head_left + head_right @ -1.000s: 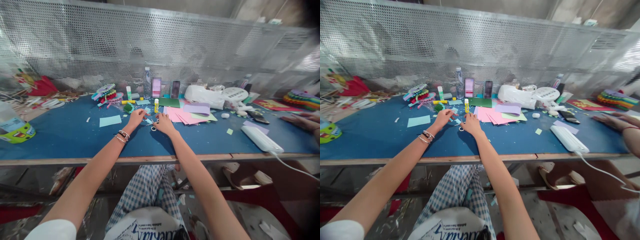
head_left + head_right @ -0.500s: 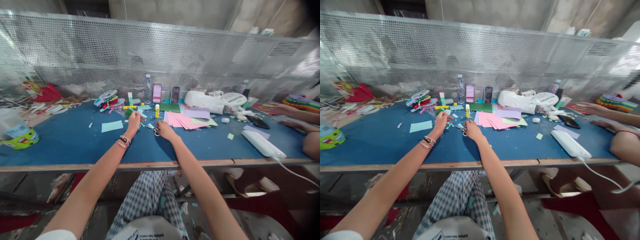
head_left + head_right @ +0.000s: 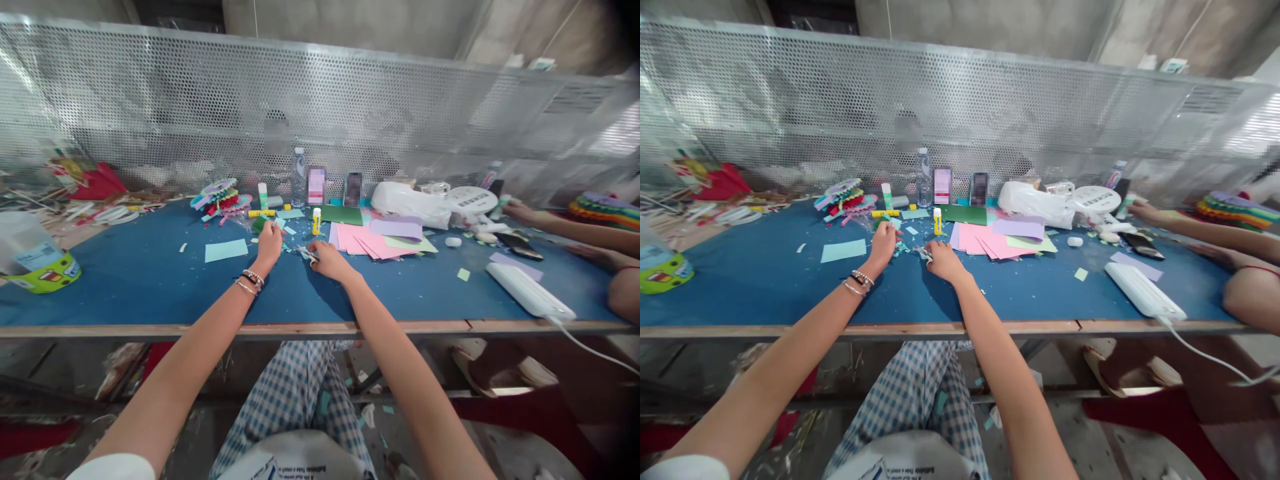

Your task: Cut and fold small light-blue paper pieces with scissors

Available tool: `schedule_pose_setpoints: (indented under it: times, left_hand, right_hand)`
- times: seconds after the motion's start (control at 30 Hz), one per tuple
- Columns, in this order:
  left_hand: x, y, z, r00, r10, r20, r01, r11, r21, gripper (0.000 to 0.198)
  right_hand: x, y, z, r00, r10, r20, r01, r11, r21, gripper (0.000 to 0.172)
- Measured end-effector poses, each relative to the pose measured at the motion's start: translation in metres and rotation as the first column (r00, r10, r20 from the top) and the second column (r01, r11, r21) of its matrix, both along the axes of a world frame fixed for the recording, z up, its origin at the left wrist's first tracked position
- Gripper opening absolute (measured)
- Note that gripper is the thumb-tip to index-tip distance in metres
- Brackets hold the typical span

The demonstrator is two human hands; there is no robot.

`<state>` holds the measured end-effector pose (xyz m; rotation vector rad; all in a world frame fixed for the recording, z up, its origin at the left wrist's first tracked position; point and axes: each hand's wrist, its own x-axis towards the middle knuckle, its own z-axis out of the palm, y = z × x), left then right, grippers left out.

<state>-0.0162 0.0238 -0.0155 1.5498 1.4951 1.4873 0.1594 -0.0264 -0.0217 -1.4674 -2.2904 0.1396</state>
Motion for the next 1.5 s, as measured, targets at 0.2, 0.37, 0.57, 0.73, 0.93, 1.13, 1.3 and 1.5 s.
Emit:
schedule_pose_setpoints:
  times: [0.2, 0.37, 0.57, 0.73, 0.93, 1.13, 1.3, 1.5]
  left_hand:
    - [-0.002, 0.005, -0.002, 0.999, 0.032, 0.024, -0.032, 0.999, -0.013, 0.019]
    - [0.003, -0.002, 0.001, 0.993, -0.103, -0.061, 0.108, 0.992, 0.072, 0.025]
    - [0.007, -0.014, 0.005, 0.963, -0.167, -0.21, 0.216, 0.947, 0.236, 0.029]
    - [0.006, -0.018, 0.008, 0.945, -0.187, -0.267, 0.257, 0.932, 0.257, 0.03]
    - [0.007, -0.018, 0.006, 0.917, -0.225, -0.329, 0.311, 0.92, 0.238, 0.03]
    - [0.008, -0.018, 0.005, 0.911, -0.228, -0.343, 0.322, 0.914, 0.247, 0.034]
    - [0.009, -0.019, 0.005, 0.905, -0.228, -0.359, 0.329, 0.91, 0.253, 0.033]
    - [0.01, -0.022, 0.007, 0.908, -0.233, -0.348, 0.327, 0.914, 0.241, 0.035]
  right_hand:
    - [-0.002, 0.002, -0.004, 0.998, -0.058, 0.032, 0.057, 0.997, 0.05, 0.049]
    - [-0.003, 0.005, -0.002, 0.987, -0.131, -0.097, 0.141, 0.984, 0.106, 0.043]
    - [-0.007, 0.003, 0.006, 0.844, -0.027, -0.536, 0.034, 0.999, 0.003, 0.038]
    - [-0.014, -0.001, 0.01, 0.805, 0.022, -0.593, -0.057, 0.998, -0.04, 0.035]
    - [-0.012, 0.004, 0.006, 0.819, 0.063, -0.571, -0.042, 0.998, 0.049, 0.027]
    - [-0.01, 0.005, 0.003, 0.84, 0.086, -0.535, -0.049, 0.995, 0.083, 0.021]
    - [-0.01, 0.003, 0.005, 0.847, 0.078, -0.525, -0.05, 0.996, 0.068, 0.019]
    - [-0.009, 0.004, 0.005, 0.844, 0.087, -0.529, -0.057, 0.996, 0.073, 0.019]
